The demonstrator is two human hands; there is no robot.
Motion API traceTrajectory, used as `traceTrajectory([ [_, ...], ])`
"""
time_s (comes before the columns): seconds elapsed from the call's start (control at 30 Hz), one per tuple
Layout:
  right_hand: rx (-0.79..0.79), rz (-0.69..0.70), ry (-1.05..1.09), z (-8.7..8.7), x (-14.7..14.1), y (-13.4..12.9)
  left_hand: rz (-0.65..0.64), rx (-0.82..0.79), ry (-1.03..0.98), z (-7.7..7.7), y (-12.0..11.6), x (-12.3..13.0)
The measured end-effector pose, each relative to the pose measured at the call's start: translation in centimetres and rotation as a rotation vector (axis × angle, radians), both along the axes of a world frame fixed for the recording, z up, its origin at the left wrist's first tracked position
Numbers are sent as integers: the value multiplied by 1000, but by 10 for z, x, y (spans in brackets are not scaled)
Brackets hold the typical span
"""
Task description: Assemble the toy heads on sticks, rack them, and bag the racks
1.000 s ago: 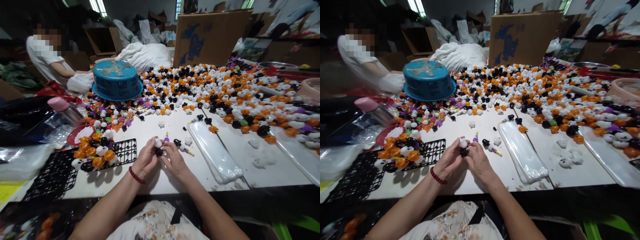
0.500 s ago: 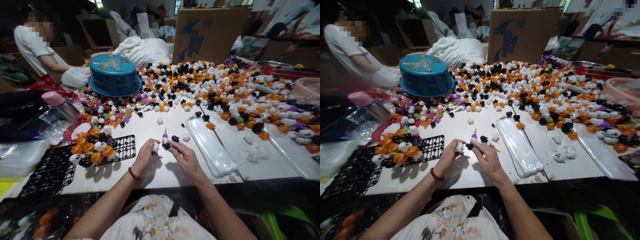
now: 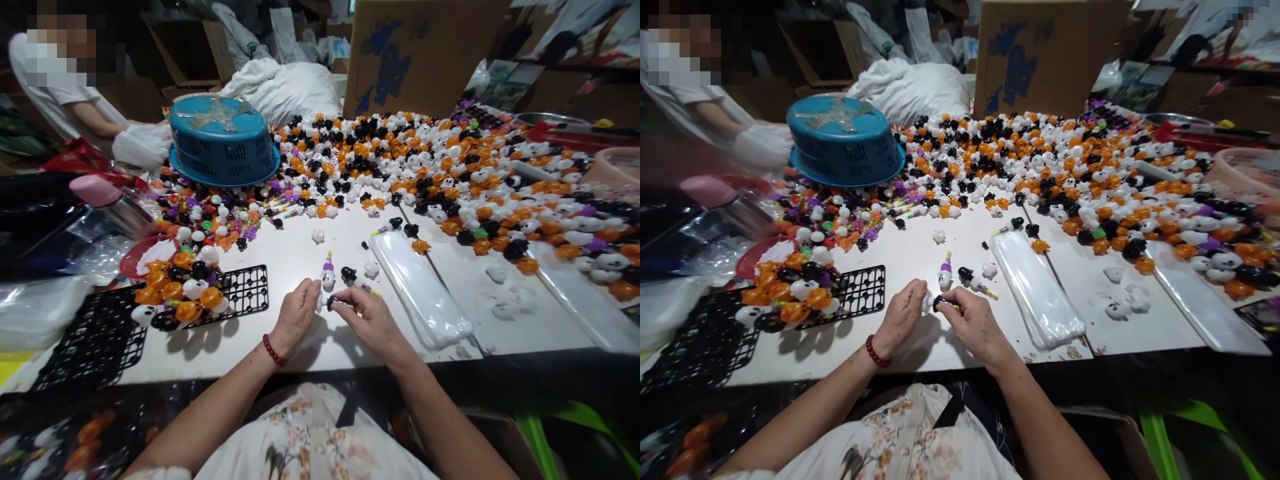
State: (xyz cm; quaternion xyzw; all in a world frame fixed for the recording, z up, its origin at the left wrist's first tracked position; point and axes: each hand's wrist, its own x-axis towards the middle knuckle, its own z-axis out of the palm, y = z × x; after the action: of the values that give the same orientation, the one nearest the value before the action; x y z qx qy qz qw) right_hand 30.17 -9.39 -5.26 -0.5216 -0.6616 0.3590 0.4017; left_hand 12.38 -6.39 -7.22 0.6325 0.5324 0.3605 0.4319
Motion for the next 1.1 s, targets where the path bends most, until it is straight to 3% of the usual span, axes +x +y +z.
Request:
traceTrajectory([
  [0.23, -67, 63, 63, -9, -17, -8, -5, -109, -51, -5, -12, 13],
  [0.37, -90, 43, 159, -21, -6, 1, -49, -74, -33, -1, -4, 9],
  [0.47, 41, -166, 84, -31, 18, 16, 14, 43, 120, 2, 34, 6],
  [0.57, 189, -325, -92, -43, 37, 29, 143, 192, 283, -4, 93, 8],
  [0.7, 358, -335, -313, -56, 43, 40, 63, 254, 262, -21, 162, 16],
  [0.8, 415, -300, -391, -58, 48, 59, -23, 228, 202, -33, 186, 23],
  [0.87, 381, -304, -506, -53, 57, 83, -45, 195, 153, -41, 189, 24],
  [0.93, 249, -324, -705, -43, 70, 114, -22, 156, 98, -47, 185, 24],
  [1.0, 73, -332, -925, -34, 84, 148, 33, 102, 33, -51, 176, 22],
  [1.1, -16, -295, -999, -25, 99, 191, 98, 2, -91, -51, 151, 17],
])
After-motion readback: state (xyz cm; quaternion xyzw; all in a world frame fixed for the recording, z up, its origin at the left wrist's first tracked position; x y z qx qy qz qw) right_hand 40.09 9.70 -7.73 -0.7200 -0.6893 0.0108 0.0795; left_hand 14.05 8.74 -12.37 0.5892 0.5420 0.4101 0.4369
